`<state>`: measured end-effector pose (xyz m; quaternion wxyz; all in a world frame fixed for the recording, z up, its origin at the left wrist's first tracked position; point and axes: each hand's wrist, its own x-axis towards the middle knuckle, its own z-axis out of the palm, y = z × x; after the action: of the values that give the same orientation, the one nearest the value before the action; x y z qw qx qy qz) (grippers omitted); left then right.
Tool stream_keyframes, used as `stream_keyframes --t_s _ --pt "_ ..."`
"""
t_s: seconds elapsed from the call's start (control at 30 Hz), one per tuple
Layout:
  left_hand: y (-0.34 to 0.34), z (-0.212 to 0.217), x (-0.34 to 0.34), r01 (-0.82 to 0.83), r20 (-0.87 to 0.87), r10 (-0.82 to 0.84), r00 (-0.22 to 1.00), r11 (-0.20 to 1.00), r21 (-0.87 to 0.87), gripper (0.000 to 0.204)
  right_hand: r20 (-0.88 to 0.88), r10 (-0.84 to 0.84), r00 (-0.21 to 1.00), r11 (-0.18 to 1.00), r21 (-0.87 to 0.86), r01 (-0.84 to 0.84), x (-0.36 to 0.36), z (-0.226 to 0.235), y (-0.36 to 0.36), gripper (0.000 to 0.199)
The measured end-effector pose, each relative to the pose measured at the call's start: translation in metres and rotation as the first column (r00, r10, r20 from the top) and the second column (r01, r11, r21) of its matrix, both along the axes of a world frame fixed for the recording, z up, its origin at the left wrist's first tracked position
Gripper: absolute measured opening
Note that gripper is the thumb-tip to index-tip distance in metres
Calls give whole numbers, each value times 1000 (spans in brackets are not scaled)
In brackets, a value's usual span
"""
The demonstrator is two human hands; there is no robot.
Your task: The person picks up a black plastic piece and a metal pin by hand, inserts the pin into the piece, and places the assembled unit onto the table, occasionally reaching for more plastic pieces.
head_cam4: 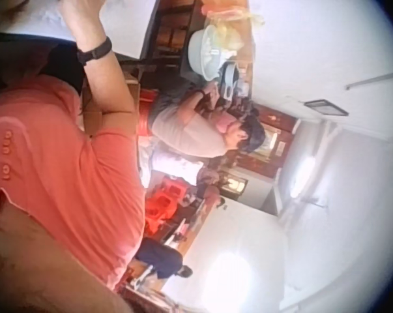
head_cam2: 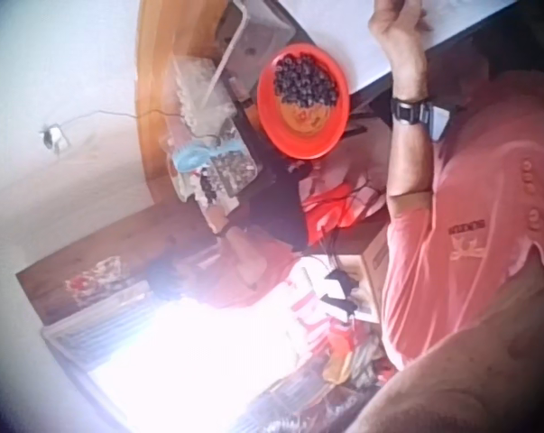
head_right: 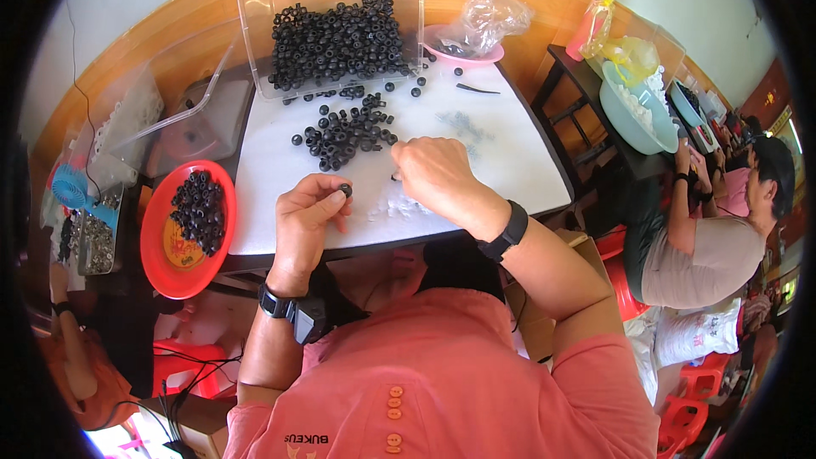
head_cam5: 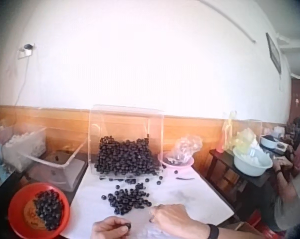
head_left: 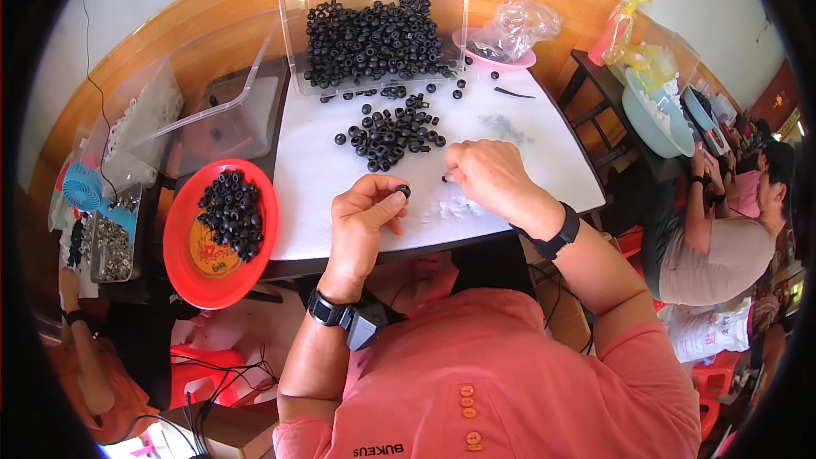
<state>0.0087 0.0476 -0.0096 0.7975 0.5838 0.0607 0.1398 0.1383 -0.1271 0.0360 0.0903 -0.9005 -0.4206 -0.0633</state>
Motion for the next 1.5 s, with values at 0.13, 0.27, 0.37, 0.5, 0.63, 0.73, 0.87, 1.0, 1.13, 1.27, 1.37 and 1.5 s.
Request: stream_keyframes --t_s 0.13,0.27,0.37,0.5,0.63,0.73,0.87,1.0,1.13,1.27,1.37,1.5 --pt "-1 -1 1 -17 6 17 1000 1000 4 13 57 -32 998 999 25 31 -3 -2 -2 7" --pt "-2 -1 3 -22 5 22 1000 999 45 13 149 87 985 994 55 -96 -1 -9 -2 11" --pt "-4 0 3 -35 8 35 999 997 66 14 141 111 984 994 9 -113 3 -7 2 15" --pt "-6 0 2 -63 11 62 998 994 94 14 64 123 990 992 -44 -120 6 -6 10 9" --pt "-5 -3 3 -71 10 71 997 990 123 15 158 230 960 972 21 -236 0 -12 13 6" --pt "-5 -1 3 -70 2 70 998 988 138 15 167 291 942 951 57 -304 -1 -13 12 10" --pt "-5 -2 3 -78 4 79 997 988 136 16 46 324 945 894 313 -322 3 -9 -1 8" --pt "-5 0 1 -78 -6 79 997 992 101 16 -358 399 844 754 652 -79 -24 5 -21 7" --pt "-12 6 -2 -130 49 130 990 991 4 19 -451 486 749 647 761 38 -56 1 -23 6" --pt "-26 24 8 -143 131 152 980 987 -78 18 -423 636 646 479 872 100 -74 -12 -7 10" --pt "-30 36 17 -34 99 67 993 952 -305 18 -346 621 703 474 880 15 -79 -17 6 15" --pt "-31 33 22 -12 85 44 995 940 -341 24 -478 619 623 480 858 181 -75 -21 10 14"
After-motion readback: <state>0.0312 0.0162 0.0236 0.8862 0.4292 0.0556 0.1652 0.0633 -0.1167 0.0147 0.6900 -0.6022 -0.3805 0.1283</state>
